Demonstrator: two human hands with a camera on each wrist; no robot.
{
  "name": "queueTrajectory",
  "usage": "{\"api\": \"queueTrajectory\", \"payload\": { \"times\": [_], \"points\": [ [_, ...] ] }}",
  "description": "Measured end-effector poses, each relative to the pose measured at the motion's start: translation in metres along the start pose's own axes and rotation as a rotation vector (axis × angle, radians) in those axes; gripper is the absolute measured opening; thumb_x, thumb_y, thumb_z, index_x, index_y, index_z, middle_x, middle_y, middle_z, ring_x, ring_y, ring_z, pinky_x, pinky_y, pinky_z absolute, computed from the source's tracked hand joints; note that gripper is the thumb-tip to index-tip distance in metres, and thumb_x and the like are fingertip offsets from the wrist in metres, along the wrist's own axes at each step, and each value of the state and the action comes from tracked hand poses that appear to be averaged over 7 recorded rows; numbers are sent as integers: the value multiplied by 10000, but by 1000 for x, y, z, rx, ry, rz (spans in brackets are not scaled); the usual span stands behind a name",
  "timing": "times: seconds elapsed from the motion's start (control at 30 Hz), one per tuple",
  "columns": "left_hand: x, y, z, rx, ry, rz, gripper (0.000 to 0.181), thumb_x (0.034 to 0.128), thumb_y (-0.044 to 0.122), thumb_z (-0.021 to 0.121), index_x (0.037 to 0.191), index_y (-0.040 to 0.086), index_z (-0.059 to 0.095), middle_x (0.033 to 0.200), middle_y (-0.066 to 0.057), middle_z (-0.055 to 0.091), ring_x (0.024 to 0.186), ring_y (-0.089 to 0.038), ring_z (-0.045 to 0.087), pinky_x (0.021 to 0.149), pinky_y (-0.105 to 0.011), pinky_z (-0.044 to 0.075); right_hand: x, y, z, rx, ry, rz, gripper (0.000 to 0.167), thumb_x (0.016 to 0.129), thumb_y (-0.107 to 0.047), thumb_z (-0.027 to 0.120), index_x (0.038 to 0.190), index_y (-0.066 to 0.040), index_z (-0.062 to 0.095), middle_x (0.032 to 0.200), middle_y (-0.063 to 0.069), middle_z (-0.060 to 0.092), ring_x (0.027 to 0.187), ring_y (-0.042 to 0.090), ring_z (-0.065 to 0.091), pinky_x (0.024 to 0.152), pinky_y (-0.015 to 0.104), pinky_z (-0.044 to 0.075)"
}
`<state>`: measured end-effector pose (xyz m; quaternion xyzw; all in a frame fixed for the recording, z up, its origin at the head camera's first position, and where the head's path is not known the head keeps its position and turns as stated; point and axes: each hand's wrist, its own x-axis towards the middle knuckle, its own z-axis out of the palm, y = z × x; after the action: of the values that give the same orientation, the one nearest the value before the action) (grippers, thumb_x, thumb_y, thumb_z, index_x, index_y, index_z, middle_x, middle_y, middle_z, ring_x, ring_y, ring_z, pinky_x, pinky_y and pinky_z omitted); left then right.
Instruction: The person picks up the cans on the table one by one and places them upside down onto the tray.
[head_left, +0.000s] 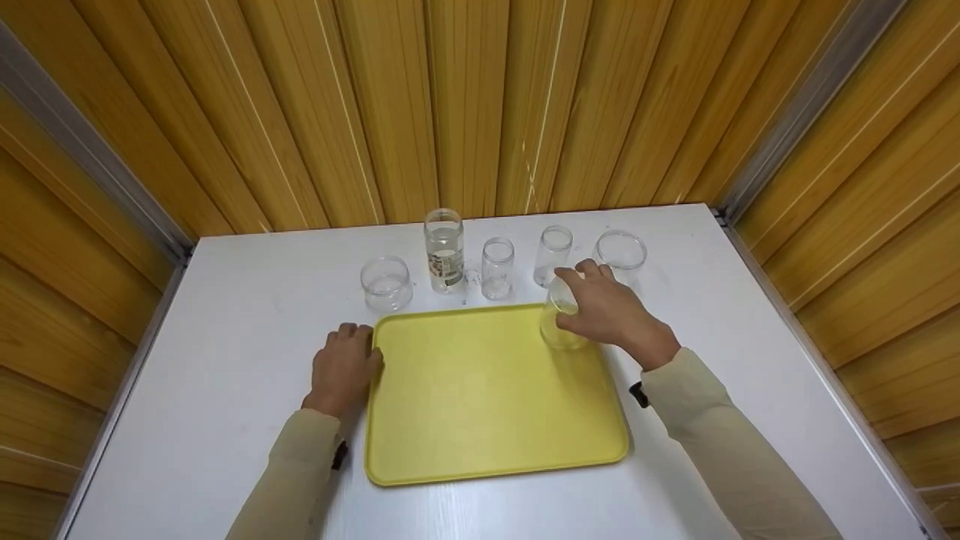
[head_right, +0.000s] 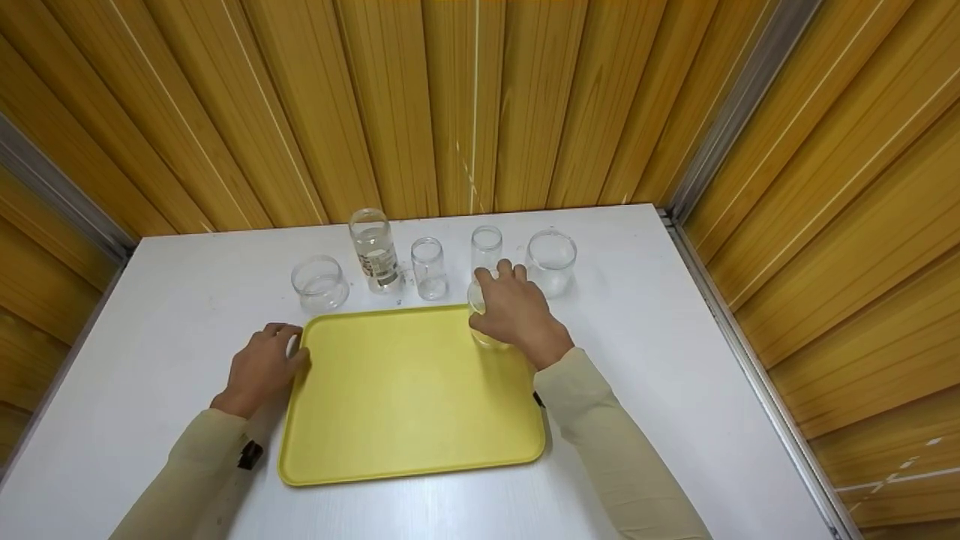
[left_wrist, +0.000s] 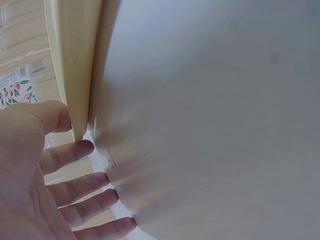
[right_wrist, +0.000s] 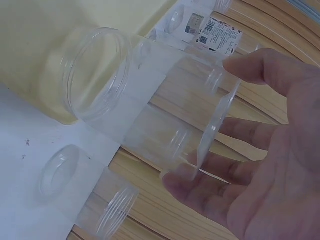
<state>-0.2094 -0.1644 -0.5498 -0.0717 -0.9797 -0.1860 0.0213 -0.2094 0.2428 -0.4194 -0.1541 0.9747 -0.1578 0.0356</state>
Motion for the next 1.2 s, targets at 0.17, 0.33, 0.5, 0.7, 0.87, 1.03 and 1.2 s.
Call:
{"api": "queueTrajectory", "payload": {
  "times": [0.17,0.33,0.5,0.7,0.87,1.03,1.2],
  "points": [
    [0,0,1,-3,-8,-7,412,1032,239,634,1345,-28,645,1368,-283,594,1219,-488,585,914,-626,546,0,0,2,-13,-10,-4,714,859,-202,662,1530,-4,521,1452,329,478,1283,488,484,854,603,541],
    [-1,1,1,-9,3,-6,397,1029,233,637,1332,-23,656,1353,-277,602,1202,-482,591,904,-625,547,1,1,4,-32,-12,-4,697,873,-201,661,1529,-12,522,1460,329,473,1286,497,484,838,607,549],
    [-1,1,2,-4,-6,-15,385,1043,230,615,1335,-18,650,1358,-272,597,1210,-476,583,916,-625,540,2,1,6,-40,-12,0,695,873,-199,660,1529,-13,524,1463,334,469,1297,505,485,869,621,542],
    [-3,1,2,0,5,2,373,1049,211,620,1339,-23,640,1371,-282,590,1217,-484,581,893,-617,554,3,3,9,-44,-16,-3,690,881,-204,652,1531,-12,519,1472,339,465,1304,507,481,871,611,540],
    [-3,1,2,10,2,8,375,1055,212,614,1346,-24,636,1378,-285,588,1226,-486,581,890,-617,557,4,4,11,-44,-20,-8,682,891,-210,648,1530,-9,518,1471,336,469,1311,503,478,869,604,541],
    [-3,1,1,11,15,6,375,1046,213,617,1334,-25,649,1357,-279,603,1205,-485,593,888,-620,558,4,4,12,-39,-23,-3,680,892,-206,645,1532,-11,520,1474,333,470,1324,501,472,875,610,539],
    [-3,-1,1,8,21,0,382,1043,224,610,1335,-19,656,1353,-275,611,1204,-481,593,895,-618,556,6,5,12,-36,-28,3,682,895,-206,644,1536,-13,517,1484,337,464,1340,503,465,888,614,537]
  ]
}}
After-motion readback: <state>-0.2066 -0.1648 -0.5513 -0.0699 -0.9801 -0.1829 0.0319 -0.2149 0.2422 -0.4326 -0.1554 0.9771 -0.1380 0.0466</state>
